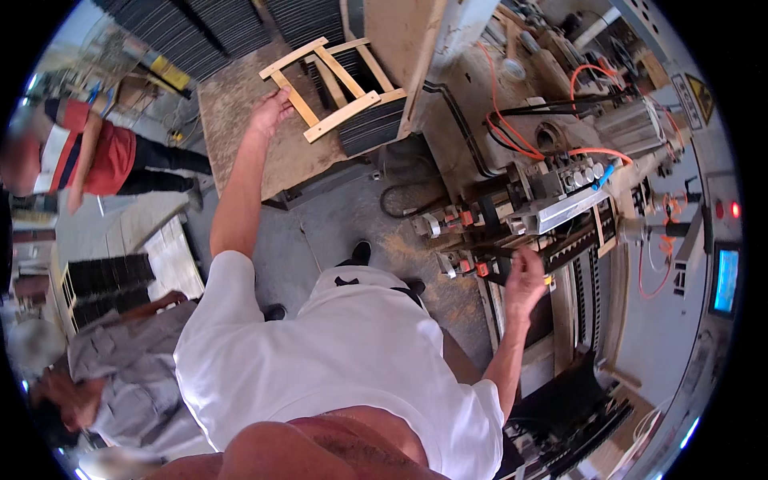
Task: The person repeatedly picks up small wooden chair frames, places them on a machine, and then moves them to a stack. The task involves handling the frames one at a time in a repetitive cycle.
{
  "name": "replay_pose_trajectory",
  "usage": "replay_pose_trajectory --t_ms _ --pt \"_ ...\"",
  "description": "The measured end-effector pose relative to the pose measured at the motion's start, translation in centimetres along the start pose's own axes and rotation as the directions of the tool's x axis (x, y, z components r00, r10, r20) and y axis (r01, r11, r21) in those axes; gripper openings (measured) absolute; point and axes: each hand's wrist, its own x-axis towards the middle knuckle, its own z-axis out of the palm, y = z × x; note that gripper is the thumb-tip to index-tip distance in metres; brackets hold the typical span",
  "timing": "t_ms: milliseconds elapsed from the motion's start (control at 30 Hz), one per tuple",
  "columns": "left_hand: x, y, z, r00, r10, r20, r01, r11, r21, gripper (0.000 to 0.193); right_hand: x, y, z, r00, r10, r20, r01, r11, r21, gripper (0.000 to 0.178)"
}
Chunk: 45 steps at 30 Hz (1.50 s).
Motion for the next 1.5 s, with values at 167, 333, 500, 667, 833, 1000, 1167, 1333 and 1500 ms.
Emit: replay_pose_trajectory --t_ms 167,333,500,667,833,1000,1167,1333,1500 --pt "7.0 -1.6 2.7 0.994 -0.055 0.090 0.051 0.998 0.040 0.027 -6.1 2.8 4.6 0.937 0.259 0.234 -0.249 0.966 -0.070 0.021" --pt "7.3 -2.1 8.0 0.991 0.065 -0.113 -0.058 0.996 0.064 0.034 -12.1 6.2 7.2 0.789 0.540 0.292 -0.492 0.841 -0.225 0.028" --pt "5.8 -3.1 6.8 0.809 0.587 -0.021 -0.468 0.667 0.579 0.042 -13.1 5.7 8.1 0.762 0.546 0.349 -0.447 0.833 -0.326 0.031" --pt "-3.3 -0.3 11.2 0.598 0.527 0.605 -0.729 0.043 0.683 0.056 -13.2 5.3 8.2 0.742 0.572 0.351 -0.506 0.820 -0.266 0.031" --pt "-2.0 -2.5 12.1 0.699 0.413 0.584 -0.665 0.076 0.743 0.049 -12.6 4.2 8.1 0.761 0.564 0.322 -0.516 0.826 -0.226 0.029" --pt "-2.6 -2.1 13.1 0.714 0.416 0.563 -0.652 0.100 0.752 0.046 -16.5 6.1 6.6 0.794 0.559 0.239 -0.538 0.829 -0.151 0.029" --pt "-5.9 -1.9 14.8 0.446 0.699 0.559 -0.791 0.016 0.612 0.044 -17.7 2.7 0.7 0.820 0.550 0.160 -0.479 0.812 -0.333 0.029" --pt "-15.4 -8.2 17.5 0.519 0.743 0.424 -0.845 0.368 0.389 0.030 -17.5 -5.8 -11.4 0.918 0.378 -0.119 -0.395 0.849 -0.351 0.031" --pt "-29.1 -20.4 20.7 0.642 0.234 0.730 -0.553 0.801 0.229 0.019 -25.0 -12.3 -23.9 0.824 0.235 -0.516 -0.553 0.536 -0.638 0.032"
